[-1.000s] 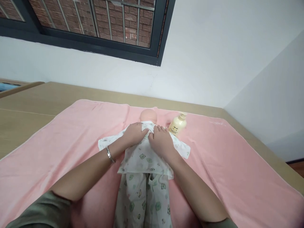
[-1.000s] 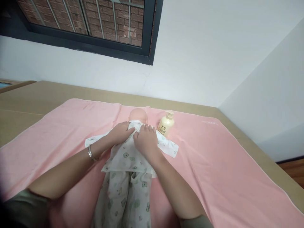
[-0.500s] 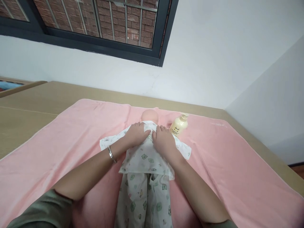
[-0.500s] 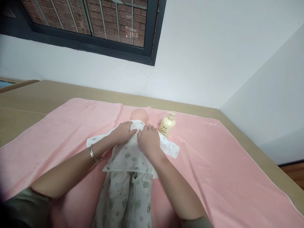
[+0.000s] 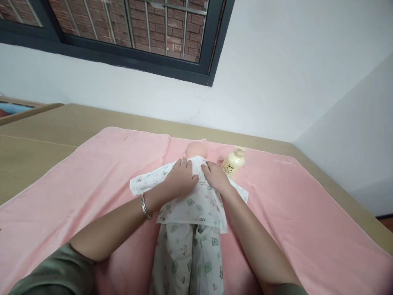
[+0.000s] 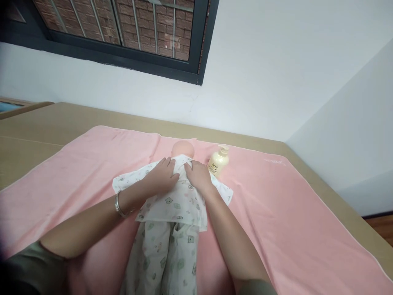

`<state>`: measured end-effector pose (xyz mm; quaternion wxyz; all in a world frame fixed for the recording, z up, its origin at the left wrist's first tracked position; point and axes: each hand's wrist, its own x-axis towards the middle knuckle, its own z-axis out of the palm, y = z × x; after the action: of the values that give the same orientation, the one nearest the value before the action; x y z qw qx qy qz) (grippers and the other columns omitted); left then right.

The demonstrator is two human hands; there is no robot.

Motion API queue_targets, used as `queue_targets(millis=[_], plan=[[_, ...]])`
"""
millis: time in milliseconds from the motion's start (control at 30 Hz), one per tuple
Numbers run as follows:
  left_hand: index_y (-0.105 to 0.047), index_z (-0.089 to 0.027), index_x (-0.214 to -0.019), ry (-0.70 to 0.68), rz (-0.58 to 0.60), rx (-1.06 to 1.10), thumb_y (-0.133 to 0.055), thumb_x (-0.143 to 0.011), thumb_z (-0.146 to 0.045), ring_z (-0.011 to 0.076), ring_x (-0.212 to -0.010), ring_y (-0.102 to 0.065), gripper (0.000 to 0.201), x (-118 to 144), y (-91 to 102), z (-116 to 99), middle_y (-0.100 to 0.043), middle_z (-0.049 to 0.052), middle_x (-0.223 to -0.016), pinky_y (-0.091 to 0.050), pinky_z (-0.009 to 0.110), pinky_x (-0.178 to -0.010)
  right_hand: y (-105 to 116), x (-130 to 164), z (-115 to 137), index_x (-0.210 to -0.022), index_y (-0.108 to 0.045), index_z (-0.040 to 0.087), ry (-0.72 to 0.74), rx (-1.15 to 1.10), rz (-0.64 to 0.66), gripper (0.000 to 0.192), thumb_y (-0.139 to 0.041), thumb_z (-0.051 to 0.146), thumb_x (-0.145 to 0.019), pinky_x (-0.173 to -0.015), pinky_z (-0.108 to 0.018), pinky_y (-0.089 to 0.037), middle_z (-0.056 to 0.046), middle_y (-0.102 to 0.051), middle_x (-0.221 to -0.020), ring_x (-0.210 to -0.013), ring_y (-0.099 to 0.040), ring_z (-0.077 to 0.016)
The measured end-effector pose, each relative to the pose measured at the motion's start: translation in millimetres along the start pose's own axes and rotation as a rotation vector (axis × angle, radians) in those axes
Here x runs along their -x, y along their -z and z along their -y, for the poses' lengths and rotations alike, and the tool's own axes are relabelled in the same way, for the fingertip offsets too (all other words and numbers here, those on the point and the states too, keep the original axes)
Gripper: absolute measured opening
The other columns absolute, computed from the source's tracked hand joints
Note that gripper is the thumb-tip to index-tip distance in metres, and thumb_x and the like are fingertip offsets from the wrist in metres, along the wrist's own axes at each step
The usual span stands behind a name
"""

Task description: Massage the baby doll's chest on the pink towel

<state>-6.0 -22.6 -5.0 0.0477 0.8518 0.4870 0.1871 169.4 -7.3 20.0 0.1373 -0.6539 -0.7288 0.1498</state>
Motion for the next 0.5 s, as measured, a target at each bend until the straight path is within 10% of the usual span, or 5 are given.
queue_targets(millis=[233, 500], plan=[[-0.063, -0.015, -0.109, 0.192, 0.006, -0.019, -0.043, -0.099, -0.032, 0.0324, -0.107, -0.063, 0.029, -16.5, 0.4, 8.2, -0.069, 0.018, -0.11, -0.047, 0.048, -0.098, -8.6, 30.7, 32.0, -0.146, -0.05, 0.0, 0.101, 0.238, -0.07, 0.051, -0.037, 0.028, -0.105, -0.119, -0.042, -0.03, -0.027, -0.055, -0.15, -0.144, -0.046, -0.0335], [-0.061, -0.008, -0.117, 0.209, -0.041, -0.059, -0.042, -0.101, -0.034, 0.0363, -0.116, -0.06, 0.036, -14.0, -5.1, 2.3, -0.067, 0.022, -0.117, -0.043, 0.05, -0.105, -7.6, 4.2, 0.2, -0.125, -0.064, 0.015, 0.065, -0.004, -0.048, 0.043, -0.039, 0.045, -0.106, -0.1, -0.034, -0.044, -0.016, -0.069, -0.13, -0.121, -0.061, -0.0275]])
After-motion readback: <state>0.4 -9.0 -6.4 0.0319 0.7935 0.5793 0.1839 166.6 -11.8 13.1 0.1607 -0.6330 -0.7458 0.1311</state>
